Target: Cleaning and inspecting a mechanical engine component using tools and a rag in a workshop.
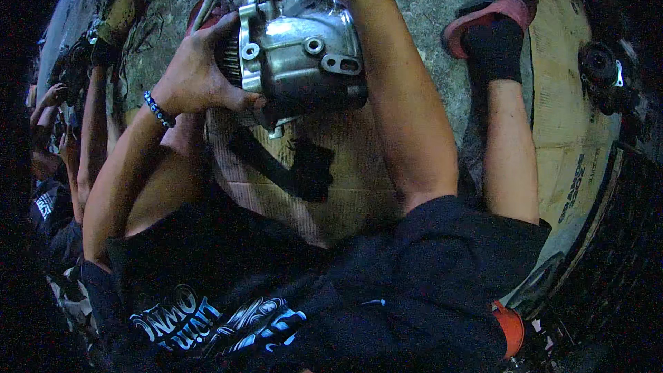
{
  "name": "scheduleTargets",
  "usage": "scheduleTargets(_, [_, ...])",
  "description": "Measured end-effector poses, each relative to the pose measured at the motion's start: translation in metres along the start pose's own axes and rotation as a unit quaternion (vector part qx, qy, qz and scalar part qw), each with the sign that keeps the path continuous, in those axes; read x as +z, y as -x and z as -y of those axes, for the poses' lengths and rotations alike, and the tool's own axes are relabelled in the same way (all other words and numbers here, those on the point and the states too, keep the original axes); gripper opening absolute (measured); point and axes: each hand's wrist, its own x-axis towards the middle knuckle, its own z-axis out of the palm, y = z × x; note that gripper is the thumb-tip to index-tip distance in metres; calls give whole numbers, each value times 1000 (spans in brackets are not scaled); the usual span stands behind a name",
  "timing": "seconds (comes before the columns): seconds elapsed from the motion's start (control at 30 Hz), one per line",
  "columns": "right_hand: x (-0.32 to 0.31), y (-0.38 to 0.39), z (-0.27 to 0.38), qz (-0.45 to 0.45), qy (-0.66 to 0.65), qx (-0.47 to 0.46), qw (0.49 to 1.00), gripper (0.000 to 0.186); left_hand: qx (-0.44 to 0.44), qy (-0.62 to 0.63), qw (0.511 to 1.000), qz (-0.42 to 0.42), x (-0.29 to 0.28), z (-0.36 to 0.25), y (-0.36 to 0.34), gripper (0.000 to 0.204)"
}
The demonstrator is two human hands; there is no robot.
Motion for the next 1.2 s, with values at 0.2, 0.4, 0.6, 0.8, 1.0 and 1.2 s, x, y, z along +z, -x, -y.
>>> scheduleTargets(0.2, [-1,-2,5,31,15,-32,999,15,-2,-11,1000,11,-3,-5,-4,99])
scheduleTargets(0.4, [8,6,1,31,25,-63,997,10,-15,42,999,22,-3,-2,-2,101])
scheduleTargets(0.6, [8,9,7,72,32,-98,992,12,-15,28,999,20,-1,-2,-4,102])
scheduleTargets(0.8, [19,10,7,48,177,-149,972,14,-2,2,1000,21,-3,-4,-2,101])
scheduleTargets(1.0, [6,-3,3,48,161,-149,974,15,-20,24,999,23,-3,-6,-5,100])
scheduleTargets(1.2, [18,8,3,37,140,-125,981,16,-13,12,1000,11,-5,-4,-2,99])
